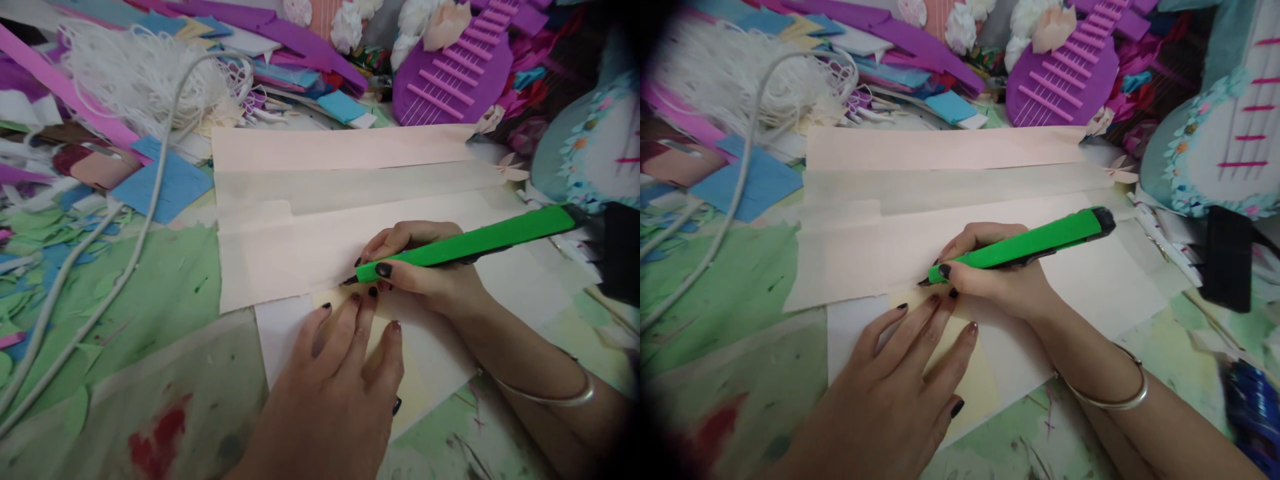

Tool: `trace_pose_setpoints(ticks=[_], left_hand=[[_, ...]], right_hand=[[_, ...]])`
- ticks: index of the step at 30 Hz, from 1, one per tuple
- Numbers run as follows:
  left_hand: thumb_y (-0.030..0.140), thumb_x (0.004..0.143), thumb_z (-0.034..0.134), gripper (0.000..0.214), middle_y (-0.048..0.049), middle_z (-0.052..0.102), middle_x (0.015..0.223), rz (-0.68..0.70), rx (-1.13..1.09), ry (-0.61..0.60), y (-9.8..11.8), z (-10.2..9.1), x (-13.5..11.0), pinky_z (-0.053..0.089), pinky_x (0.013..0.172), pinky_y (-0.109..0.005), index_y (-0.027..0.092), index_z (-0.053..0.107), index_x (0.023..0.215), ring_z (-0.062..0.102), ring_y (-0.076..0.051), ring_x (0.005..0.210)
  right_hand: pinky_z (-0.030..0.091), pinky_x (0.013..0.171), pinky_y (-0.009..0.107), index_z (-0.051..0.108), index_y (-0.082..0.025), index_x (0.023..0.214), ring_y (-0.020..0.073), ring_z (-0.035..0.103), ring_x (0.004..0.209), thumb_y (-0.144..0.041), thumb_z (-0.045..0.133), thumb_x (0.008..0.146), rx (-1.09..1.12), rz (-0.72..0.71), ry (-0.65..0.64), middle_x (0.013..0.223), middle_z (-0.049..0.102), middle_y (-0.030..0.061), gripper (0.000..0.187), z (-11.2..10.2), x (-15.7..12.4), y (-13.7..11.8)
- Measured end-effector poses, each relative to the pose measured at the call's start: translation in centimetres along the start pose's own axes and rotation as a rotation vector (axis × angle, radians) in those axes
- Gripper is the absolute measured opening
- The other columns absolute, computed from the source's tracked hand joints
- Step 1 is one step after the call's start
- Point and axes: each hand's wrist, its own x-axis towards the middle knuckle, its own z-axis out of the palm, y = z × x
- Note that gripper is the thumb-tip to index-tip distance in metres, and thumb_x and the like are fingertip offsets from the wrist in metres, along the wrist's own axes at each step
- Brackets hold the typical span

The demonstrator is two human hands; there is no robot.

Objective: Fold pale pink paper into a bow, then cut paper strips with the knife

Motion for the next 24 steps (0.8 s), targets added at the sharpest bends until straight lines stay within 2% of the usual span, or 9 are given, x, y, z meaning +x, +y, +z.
trace_pose_setpoints(ticks=[18,24], left_hand=[[0.042,0.092,0.045,0.046,-0.0161,0.049,0.139,0.003,-0.003,0.023,0.00,0.05,-0.16,0.028,0.099,-0.046,0.021,0.049,0.132,0.044,-0.028,0.128],[0.042,0.092,0.045,0.046,-0.0163,0.048,0.140,0.002,-0.003,0.008,0.03,0.11,-0.04,0.027,0.099,-0.046,0.020,0.048,0.133,0.042,-0.028,0.130]], right_hand=[[0.054,0.061,0.031,0.069,-0.023,0.069,0.0191,0.066,0.072,-0.023,0.072,0.071,0.039,-0.039,0.030,0.070,0.068,0.0010,0.003,-0.45,0.03,0.52],[0.053,0.059,0.030,0.068,-0.023,0.067,0.0193,0.066,0.071,-0.024,0.072,0.070,0.011,0.022,0.036,0.070,0.069,0.0015,0.005,-0.38,-0.04,0.01]])
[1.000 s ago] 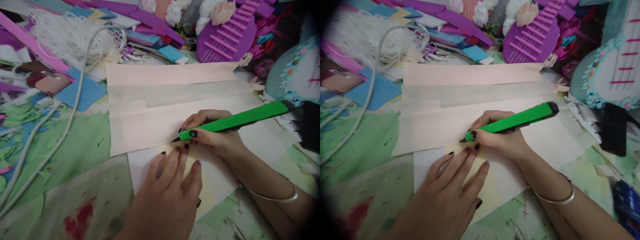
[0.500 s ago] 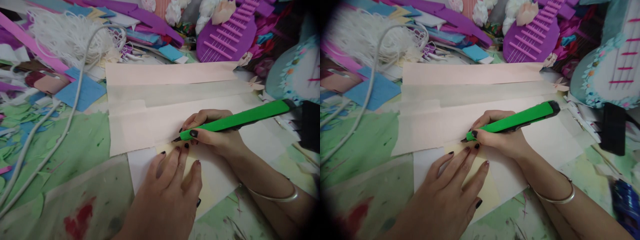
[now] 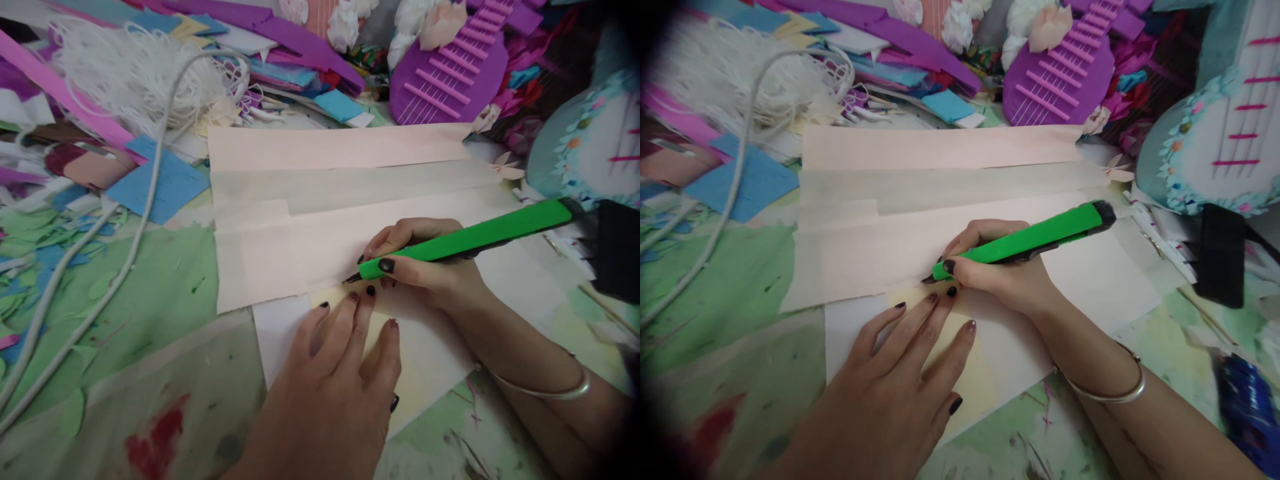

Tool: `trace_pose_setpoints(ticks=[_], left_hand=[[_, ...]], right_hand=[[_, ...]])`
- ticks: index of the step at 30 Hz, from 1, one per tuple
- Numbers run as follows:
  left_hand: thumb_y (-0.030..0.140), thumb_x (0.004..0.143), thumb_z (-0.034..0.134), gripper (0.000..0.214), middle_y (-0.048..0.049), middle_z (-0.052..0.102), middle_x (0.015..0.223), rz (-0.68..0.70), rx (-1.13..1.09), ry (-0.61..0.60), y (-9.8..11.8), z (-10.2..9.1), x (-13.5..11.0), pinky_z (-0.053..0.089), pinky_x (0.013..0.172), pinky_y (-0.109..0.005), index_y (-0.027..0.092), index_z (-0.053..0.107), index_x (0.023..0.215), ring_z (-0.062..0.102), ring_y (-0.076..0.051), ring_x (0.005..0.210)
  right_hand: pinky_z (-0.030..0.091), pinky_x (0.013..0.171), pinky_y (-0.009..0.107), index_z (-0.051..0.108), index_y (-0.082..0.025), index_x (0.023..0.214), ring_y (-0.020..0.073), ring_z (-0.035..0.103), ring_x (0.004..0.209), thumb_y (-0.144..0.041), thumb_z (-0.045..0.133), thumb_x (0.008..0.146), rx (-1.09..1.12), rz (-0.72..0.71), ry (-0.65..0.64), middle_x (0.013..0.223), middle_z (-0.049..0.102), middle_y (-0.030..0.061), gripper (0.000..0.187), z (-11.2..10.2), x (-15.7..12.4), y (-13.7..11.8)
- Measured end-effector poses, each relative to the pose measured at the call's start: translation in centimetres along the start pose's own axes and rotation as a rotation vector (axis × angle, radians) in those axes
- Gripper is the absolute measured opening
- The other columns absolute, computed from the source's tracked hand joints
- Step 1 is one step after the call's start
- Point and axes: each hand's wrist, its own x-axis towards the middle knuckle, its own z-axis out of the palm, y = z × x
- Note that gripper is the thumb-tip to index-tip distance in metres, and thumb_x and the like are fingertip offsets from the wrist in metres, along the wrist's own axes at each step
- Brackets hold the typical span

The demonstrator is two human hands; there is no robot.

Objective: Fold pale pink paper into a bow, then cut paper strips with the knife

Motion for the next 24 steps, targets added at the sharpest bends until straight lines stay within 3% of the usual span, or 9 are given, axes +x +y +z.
trace_pose_setpoints(ticks=[10,16,24], left_hand=[[0.042,0.090,0.047,0.047,-0.0165,0.048,0.139,0.003,0.008,0.009,-0.1,-0.1,0.2,0.029,0.098,-0.046,0.020,0.049,0.131,0.045,-0.028,0.128],[0.042,0.090,0.048,0.047,-0.0160,0.047,0.141,0.005,0.000,0.000,0.0,0.0,0.1,0.029,0.099,-0.046,0.020,0.049,0.132,0.043,-0.027,0.129],[0.043,0.090,0.047,0.049,-0.0150,0.046,0.141,0.005,-0.006,-0.009,0.0,0.0,0.0,0.028,0.100,-0.046,0.021,0.048,0.133,0.042,-0.028,0.130]], right_hand=[[0.054,0.059,0.030,0.065,-0.022,0.062,0.0184,0.065,0.070,-0.024,0.072,0.067,-0.002,0.048,0.032,0.063,0.066,0.0003,0.009,-0.1,0.1,-0.7],[0.053,0.057,0.029,0.065,-0.022,0.062,0.0178,0.065,0.069,-0.026,0.072,0.067,0.028,-0.018,0.042,0.064,0.066,0.0006,0.010,-0.5,0.2,0.3],[0.044,0.041,0.024,0.063,-0.020,0.062,0.0136,0.060,0.056,-0.031,0.073,0.068,0.029,0.087,0.030,0.074,0.068,0.0033,0.016,-0.6,0.0,-0.6]])
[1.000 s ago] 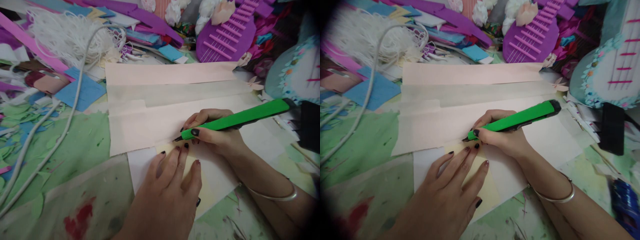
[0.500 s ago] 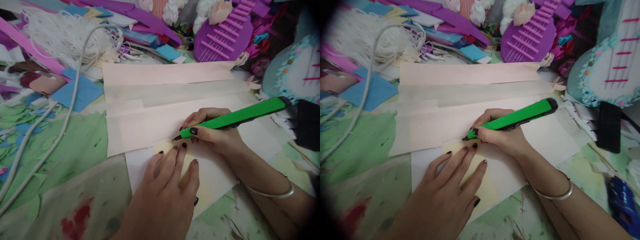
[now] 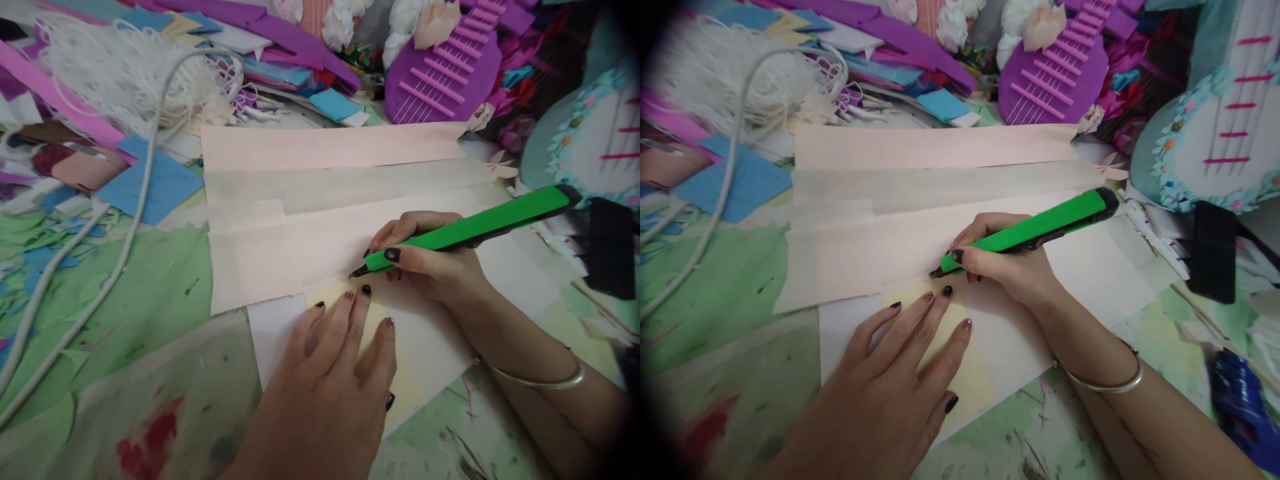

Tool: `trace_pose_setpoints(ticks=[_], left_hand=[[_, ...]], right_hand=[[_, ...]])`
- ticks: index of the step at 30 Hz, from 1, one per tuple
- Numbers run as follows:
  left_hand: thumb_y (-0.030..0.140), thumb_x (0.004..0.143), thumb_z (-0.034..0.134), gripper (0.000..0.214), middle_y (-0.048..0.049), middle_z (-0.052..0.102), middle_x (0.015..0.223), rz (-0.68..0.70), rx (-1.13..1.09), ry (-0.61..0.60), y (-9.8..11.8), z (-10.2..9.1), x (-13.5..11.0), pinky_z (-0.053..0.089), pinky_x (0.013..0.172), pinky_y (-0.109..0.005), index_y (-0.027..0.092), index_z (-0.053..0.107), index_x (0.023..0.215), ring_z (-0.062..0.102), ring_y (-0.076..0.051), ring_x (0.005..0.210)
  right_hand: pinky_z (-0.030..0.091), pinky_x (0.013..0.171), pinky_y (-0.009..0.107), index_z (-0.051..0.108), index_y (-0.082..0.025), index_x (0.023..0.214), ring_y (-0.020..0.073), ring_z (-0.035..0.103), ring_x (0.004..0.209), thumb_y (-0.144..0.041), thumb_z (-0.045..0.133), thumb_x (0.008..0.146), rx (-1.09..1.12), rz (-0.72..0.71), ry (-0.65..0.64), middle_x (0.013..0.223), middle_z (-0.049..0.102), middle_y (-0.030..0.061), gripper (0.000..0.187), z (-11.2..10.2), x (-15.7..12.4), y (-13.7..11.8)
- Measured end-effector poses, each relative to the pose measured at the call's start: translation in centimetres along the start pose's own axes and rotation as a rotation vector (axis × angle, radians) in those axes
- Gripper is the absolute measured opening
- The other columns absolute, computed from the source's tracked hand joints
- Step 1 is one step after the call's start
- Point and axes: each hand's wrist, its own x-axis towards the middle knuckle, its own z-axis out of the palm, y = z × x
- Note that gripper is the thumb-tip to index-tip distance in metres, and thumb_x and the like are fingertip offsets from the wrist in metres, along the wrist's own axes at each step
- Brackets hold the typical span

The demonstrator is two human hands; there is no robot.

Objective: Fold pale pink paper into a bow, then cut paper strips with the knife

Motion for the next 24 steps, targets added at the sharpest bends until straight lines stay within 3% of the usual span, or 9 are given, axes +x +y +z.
trace_pose_setpoints(ticks=[7,13,24], left_hand=[[0.041,0.090,0.048,0.047,-0.0158,0.048,0.140,-0.002,-0.004,0.001,0.06,-0.07,0.02,0.027,0.100,-0.046,0.020,0.049,0.132,0.043,-0.028,0.129],[0.042,0.090,0.048,0.047,-0.0155,0.047,0.140,0.000,0.001,0.020,0.02,-0.01,-0.02,0.027,0.101,-0.046,0.020,0.049,0.132,0.043,-0.027,0.129],[0.041,0.090,0.048,0.046,-0.0142,0.049,0.139,-0.002,-0.001,0.016,0.08,-0.05,0.05,0.028,0.100,-0.046,0.021,0.050,0.132,0.044,-0.027,0.129]], right_hand=[[0.049,0.048,0.027,0.064,-0.022,0.062,0.0161,0.062,0.062,-0.029,0.074,0.067,-0.021,-0.035,0.000,0.068,0.067,0.0021,0.014,-0.20,0.07,0.38],[0.042,0.040,0.024,0.063,-0.020,0.062,0.0111,0.055,0.049,-0.028,0.074,0.066,0.017,0.015,0.003,0.074,0.068,0.0035,0.015,-0.38,0.14,0.00],[0.042,0.040,0.024,0.063,-0.020,0.062,0.0106,0.054,0.048,-0.032,0.074,0.065,0.004,0.012,-0.011,0.074,0.067,0.0030,0.016,-0.76,0.27,0.18]])
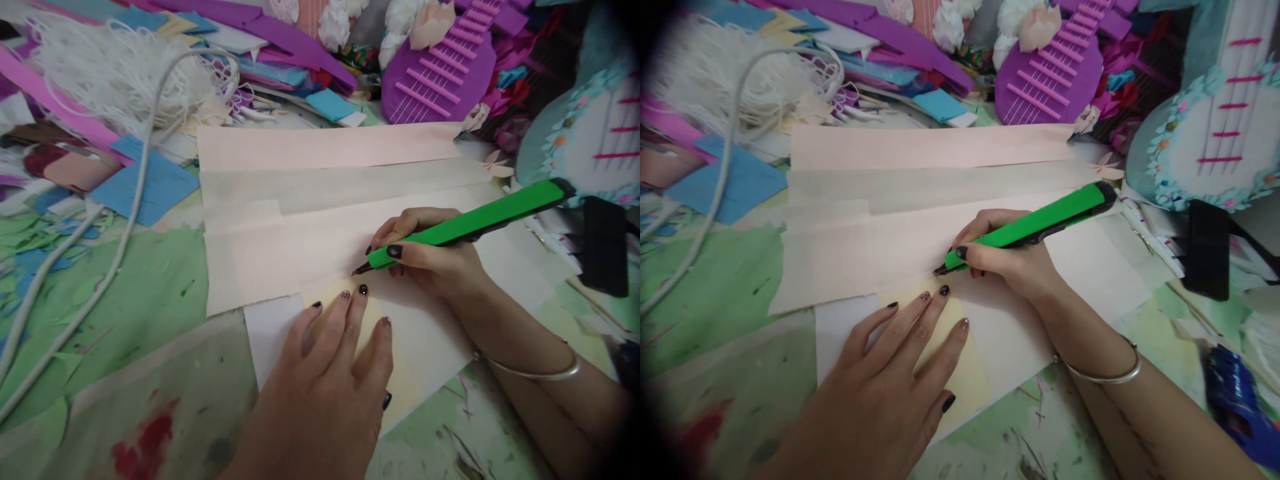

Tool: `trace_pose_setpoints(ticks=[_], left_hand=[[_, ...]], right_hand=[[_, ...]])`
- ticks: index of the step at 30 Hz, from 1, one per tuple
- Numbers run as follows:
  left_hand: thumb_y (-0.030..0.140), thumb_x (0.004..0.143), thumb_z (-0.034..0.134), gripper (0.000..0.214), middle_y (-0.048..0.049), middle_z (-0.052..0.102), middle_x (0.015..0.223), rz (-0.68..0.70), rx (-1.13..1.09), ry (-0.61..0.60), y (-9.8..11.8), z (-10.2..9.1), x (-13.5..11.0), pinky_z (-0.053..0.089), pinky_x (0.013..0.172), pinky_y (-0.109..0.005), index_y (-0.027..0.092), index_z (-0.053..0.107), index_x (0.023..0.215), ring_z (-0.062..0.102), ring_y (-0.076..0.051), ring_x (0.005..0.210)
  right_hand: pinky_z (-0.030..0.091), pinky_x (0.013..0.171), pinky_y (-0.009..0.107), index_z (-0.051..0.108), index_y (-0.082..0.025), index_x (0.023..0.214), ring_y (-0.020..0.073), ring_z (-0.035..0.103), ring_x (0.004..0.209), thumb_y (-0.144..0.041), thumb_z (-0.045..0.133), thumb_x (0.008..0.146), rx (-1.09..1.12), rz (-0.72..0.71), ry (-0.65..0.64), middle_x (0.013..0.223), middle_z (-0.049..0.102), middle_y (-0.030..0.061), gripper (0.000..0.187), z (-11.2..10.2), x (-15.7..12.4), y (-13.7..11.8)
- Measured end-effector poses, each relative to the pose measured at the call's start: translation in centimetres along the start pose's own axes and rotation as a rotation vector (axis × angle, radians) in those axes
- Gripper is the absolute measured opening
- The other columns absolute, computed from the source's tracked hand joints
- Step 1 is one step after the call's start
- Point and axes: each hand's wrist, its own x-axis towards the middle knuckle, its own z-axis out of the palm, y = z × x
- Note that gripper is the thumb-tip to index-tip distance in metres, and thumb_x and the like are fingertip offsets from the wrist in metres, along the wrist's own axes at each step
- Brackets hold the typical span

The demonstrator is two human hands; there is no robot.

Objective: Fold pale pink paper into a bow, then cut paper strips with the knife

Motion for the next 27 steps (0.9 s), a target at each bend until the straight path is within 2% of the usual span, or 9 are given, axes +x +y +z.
trace_pose_setpoints(ticks=[6,15,27], left_hand=[[0.041,0.091,0.046,0.047,-0.0146,0.048,0.140,0.003,-0.003,-0.008,0.0,0.0,0.0,0.027,0.100,-0.046,0.021,0.048,0.133,0.043,-0.027,0.129],[0.042,0.090,0.047,0.046,-0.0147,0.048,0.140,0.001,0.000,-0.004,0.0,0.0,0.0,0.028,0.100,-0.046,0.021,0.049,0.132,0.044,-0.027,0.128],[0.041,0.090,0.048,0.046,-0.0148,0.047,0.141,-0.001,-0.005,-0.002,0.0,0.0,0.0,0.028,0.099,-0.046,0.021,0.049,0.132,0.043,-0.027,0.129]], right_hand=[[0.043,0.040,0.025,0.062,-0.020,0.060,0.0114,0.055,0.049,-0.030,0.075,0.065,-0.019,-0.002,0.007,0.073,0.067,0.0035,0.017,0.1,0.0,-0.3],[0.042,0.038,0.023,0.065,-0.020,0.066,0.0100,0.055,0.047,-0.034,0.074,0.068,-0.011,-0.054,-0.009,0.076,0.068,0.0033,0.017,-0.8,0.1,1.1],[0.041,0.038,0.023,0.066,-0.020,0.065,0.0110,0.057,0.049,-0.028,0.073,0.068,0.017,-0.086,-0.004,0.074,0.068,0.0029,0.011,-1.0,0.2,1.1]])
